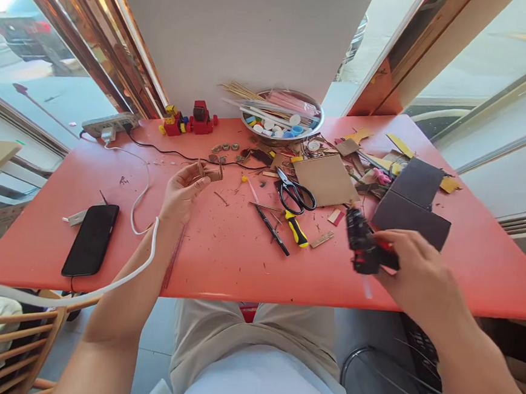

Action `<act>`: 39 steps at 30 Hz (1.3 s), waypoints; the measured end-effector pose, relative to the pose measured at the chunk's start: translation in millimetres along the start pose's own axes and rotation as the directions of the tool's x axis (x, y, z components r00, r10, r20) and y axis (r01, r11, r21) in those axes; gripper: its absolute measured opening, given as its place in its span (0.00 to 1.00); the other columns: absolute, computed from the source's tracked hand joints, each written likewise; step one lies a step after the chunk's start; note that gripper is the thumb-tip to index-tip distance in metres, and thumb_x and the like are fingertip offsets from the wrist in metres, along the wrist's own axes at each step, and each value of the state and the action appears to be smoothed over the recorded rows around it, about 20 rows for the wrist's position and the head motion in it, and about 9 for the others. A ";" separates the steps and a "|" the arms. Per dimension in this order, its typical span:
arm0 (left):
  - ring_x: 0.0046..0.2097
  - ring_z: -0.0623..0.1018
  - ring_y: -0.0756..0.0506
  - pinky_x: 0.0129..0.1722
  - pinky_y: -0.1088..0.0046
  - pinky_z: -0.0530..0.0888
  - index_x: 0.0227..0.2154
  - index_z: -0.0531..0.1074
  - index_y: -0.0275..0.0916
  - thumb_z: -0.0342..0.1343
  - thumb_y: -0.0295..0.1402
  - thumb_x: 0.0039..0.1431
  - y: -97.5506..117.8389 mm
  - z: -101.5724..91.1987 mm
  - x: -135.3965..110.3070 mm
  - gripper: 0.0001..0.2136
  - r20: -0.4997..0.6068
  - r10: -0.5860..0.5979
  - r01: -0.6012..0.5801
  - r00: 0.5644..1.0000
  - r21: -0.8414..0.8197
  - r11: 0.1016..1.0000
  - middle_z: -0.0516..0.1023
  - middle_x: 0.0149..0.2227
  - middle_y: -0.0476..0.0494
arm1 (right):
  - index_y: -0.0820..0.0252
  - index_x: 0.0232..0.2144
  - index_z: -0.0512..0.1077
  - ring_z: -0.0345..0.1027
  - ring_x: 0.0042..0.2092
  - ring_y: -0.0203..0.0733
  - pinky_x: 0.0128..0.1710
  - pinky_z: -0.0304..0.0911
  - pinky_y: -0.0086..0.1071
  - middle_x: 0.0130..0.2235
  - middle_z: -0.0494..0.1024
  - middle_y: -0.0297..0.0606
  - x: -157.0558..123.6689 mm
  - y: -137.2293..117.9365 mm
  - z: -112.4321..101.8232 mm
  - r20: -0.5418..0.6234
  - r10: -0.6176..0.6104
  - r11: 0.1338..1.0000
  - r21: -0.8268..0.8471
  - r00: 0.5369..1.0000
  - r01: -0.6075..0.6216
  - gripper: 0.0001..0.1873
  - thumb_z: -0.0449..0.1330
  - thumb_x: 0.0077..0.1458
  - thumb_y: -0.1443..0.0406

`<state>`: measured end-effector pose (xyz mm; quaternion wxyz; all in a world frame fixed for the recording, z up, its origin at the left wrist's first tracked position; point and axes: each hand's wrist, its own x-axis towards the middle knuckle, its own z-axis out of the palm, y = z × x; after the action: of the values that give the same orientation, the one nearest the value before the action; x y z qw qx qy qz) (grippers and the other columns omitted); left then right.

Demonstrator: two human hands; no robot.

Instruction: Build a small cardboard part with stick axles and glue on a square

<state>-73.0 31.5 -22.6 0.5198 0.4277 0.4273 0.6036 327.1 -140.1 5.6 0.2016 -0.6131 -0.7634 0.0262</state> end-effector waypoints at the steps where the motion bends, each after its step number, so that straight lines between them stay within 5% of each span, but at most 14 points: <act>1: 0.44 0.88 0.38 0.52 0.60 0.83 0.34 0.83 0.43 0.83 0.45 0.27 -0.4 1.6 -1.2 0.27 0.002 -0.002 0.002 1.000 0.011 1.000 0.88 0.37 0.43 | 0.47 0.48 0.70 0.81 0.46 0.65 0.37 0.77 0.52 0.47 0.82 0.48 -3.5 -1.5 2.2 0.024 -0.008 1.000 -0.015 1.000 0.008 0.16 0.58 0.59 0.69; 5: 0.45 0.88 0.37 0.53 0.57 0.83 0.35 0.83 0.42 0.83 0.45 0.29 -3.1 5.3 -4.1 0.27 0.014 0.000 -0.001 1.000 0.055 0.998 0.88 0.37 0.42 | 0.47 0.39 0.72 0.81 0.41 0.62 0.36 0.77 0.50 0.41 0.83 0.44 -4.6 -6.4 4.1 0.034 0.015 1.000 -0.005 0.999 -0.015 0.15 0.58 0.51 0.72; 12: 0.44 0.88 0.38 0.53 0.57 0.83 0.34 0.83 0.43 0.83 0.47 0.28 -3.1 4.3 -2.5 0.27 0.002 0.034 -0.034 0.999 0.066 0.997 0.88 0.37 0.42 | 0.48 0.39 0.73 0.81 0.38 0.58 0.30 0.75 0.45 0.42 0.82 0.46 4.9 -4.4 -6.5 0.193 0.068 0.983 0.155 0.979 -0.099 0.11 0.58 0.55 0.69; 25: 0.40 0.88 0.38 0.46 0.61 0.84 0.34 0.83 0.44 0.82 0.50 0.28 -14.0 5.1 -0.9 0.28 -0.071 0.103 -0.100 0.992 0.046 0.994 0.87 0.33 0.44 | 0.50 0.39 0.75 0.79 0.38 0.52 0.36 0.78 0.44 0.41 0.79 0.42 39.2 44.8 42.5 -0.021 0.042 0.992 0.117 0.999 -0.039 0.09 0.62 0.54 0.64; 33: 0.41 0.88 0.39 0.46 0.64 0.84 0.33 0.82 0.43 0.83 0.47 0.26 -3.6 1.9 -1.2 0.28 -0.050 0.004 -0.002 0.999 0.045 0.999 0.87 0.34 0.45 | 0.49 0.38 0.75 0.80 0.40 0.54 0.39 0.79 0.46 0.41 0.81 0.41 60.1 37.5 19.5 0.136 -0.010 0.992 0.122 0.991 -0.007 0.06 0.64 0.55 0.63; 39: 0.42 0.88 0.38 0.49 0.60 0.84 0.34 0.82 0.43 0.83 0.49 0.27 -1.3 3.5 -5.1 0.29 -0.016 -0.007 0.008 1.000 0.049 0.999 0.88 0.35 0.43 | 0.50 0.45 0.78 0.82 0.45 0.59 0.42 0.80 0.49 0.46 0.83 0.45 56.7 37.3 12.5 0.167 0.009 0.996 0.092 0.986 -0.024 0.15 0.66 0.54 0.60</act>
<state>-68.8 26.9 -23.3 0.5080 0.4341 0.4476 0.5943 347.8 -74.6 -1.0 0.1654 -0.6049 -0.7705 0.1145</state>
